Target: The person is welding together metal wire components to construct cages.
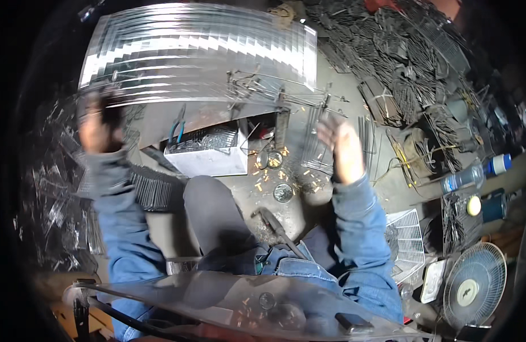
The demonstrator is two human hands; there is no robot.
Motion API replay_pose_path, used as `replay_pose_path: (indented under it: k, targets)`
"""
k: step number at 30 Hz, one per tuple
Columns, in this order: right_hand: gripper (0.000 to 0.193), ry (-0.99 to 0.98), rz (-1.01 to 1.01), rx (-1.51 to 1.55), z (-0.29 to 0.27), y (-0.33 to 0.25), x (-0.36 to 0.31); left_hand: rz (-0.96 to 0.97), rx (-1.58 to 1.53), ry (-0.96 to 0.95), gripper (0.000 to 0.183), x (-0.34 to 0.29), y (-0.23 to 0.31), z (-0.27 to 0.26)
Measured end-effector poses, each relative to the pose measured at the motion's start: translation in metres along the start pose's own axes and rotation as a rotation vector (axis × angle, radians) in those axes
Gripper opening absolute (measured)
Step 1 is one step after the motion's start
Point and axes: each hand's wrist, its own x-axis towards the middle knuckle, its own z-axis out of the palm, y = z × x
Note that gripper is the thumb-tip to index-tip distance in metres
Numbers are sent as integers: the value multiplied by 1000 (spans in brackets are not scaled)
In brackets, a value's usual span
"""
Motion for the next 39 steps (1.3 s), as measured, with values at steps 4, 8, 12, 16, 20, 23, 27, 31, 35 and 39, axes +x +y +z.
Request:
replay_pose_path:
  k: [4, 8, 12, 16, 20, 23, 27, 31, 35, 39]
  targets:
    - [47, 338, 27, 48, -10, -51, 44, -134, -436, -342, 26, 5, -91, 93]
    - [35, 371, 49, -91, -19, -61, 92, -248, -48, -392, 36, 47, -132, 125]
    - [27, 387, 178, -68, -42, -15, 134, -271, 326, -469, 48, 88, -182, 124]
    - [23, 444, 176, -326, -61, 37, 180, -309, 377, -497, 54, 109, -230, 130]
    - [36, 469, -22, -657, -77, 59, 207, -336, 460, -500, 49, 113, -235, 138]
    - [45, 430, -140, -811, -89, 73, 198, -304, 566, -489, 51, 88, -229, 129]
    - [50, 358, -71, -715, -105, 75, 194, -335, 188, -386, 52, 34, -238, 118]
    - [62, 340, -99, -1210, -101, 47, 214, -289, 168, -425, 42, 11, -234, 127]
    - [53, 524, -153, -906, -54, 39, 150, -271, 355, -466, 49, -28, -207, 127]
    - [42, -264, -108, -822, 9, 74, 75, -430, 205, -832, 47, -88, -164, 48]
